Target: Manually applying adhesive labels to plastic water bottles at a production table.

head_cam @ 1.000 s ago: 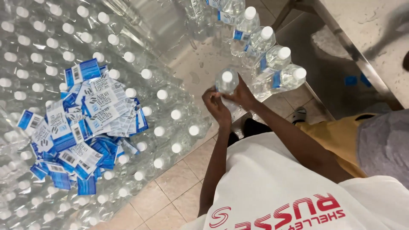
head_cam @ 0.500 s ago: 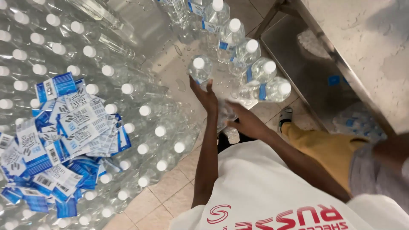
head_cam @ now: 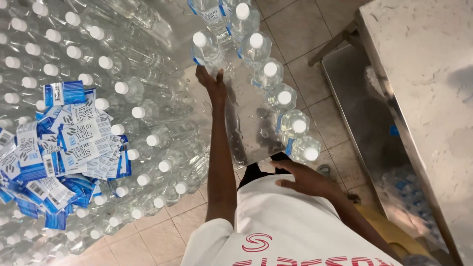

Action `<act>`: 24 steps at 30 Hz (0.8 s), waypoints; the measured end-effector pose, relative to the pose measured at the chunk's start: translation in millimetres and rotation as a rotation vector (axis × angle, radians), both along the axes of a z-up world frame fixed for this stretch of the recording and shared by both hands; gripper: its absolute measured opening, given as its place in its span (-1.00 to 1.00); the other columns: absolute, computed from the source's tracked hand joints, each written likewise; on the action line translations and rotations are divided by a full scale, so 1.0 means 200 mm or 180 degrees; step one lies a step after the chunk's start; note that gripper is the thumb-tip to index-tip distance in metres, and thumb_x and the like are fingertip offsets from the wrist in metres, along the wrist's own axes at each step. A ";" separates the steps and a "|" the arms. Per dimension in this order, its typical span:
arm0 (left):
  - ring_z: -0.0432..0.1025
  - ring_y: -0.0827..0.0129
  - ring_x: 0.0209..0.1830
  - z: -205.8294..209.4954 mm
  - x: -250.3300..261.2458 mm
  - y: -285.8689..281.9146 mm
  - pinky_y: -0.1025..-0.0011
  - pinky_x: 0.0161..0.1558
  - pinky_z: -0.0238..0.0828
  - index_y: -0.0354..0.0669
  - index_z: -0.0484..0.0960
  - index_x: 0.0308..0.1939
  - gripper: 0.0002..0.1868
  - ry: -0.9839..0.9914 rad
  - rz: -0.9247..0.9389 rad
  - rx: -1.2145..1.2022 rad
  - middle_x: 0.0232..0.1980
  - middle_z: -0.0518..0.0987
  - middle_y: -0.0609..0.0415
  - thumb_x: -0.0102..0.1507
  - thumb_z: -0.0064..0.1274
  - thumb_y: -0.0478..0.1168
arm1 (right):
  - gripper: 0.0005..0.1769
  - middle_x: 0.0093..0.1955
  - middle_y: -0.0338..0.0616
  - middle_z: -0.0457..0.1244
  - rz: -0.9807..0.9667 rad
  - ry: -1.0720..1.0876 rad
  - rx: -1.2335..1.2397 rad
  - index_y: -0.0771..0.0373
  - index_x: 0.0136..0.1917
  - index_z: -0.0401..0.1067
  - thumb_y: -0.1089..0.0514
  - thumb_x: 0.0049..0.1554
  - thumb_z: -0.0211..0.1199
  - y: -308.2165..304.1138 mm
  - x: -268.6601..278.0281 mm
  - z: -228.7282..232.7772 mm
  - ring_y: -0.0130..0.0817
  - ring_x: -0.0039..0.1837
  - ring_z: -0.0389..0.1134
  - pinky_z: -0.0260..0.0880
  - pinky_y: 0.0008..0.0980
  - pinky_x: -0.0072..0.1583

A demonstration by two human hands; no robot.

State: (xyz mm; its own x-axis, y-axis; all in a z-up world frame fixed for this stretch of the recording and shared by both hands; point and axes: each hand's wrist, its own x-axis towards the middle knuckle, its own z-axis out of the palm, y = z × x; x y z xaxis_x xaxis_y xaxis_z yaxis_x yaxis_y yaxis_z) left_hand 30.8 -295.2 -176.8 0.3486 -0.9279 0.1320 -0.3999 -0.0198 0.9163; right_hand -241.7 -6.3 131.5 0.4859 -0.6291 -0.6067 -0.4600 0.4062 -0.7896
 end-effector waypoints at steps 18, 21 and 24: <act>0.26 -0.01 0.61 0.23 -0.11 -0.22 -0.10 0.53 0.36 0.00 0.32 0.65 -0.34 0.0502 -0.0484 0.0089 0.51 0.35 -0.01 0.50 0.22 -0.33 | -0.25 0.55 0.20 0.31 0.0054 0.1344 -0.0207 0.09 0.65 0.31 -0.02 0.25 0.35 -0.07 -0.86 -0.41 0.28 0.56 0.30 0.31 0.30 0.51; 0.37 0.14 0.53 0.27 -0.13 -0.21 0.08 0.48 0.45 0.06 0.41 0.56 -0.33 0.0451 -0.0194 0.0188 0.44 0.44 0.12 0.42 0.35 -0.28 | -0.32 0.52 0.03 0.36 -0.0203 0.1826 -0.0319 -0.04 0.65 0.37 -0.09 0.30 0.29 -0.25 -0.86 -0.35 0.16 0.51 0.38 0.37 0.21 0.46; 0.46 0.10 0.38 0.34 -0.14 -0.20 0.05 0.30 0.62 -0.08 0.48 0.35 -0.44 0.0365 -0.0184 0.0148 0.30 0.52 0.02 0.33 0.39 -0.26 | -0.39 0.54 -0.10 0.34 -0.0804 0.2059 -0.0126 0.06 0.64 0.36 -0.04 0.36 0.20 -0.50 -0.84 -0.39 0.06 0.45 0.40 0.35 0.07 0.39</act>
State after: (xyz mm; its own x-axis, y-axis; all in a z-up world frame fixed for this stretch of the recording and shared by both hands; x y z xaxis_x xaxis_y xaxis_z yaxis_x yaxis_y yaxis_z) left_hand 3.2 -334.5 -108.2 0.3046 -0.9511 0.0508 -0.2941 -0.0432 0.9548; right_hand -409.4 -106.3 54.4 -0.1298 -0.7029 -0.6993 -0.7382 0.5393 -0.4051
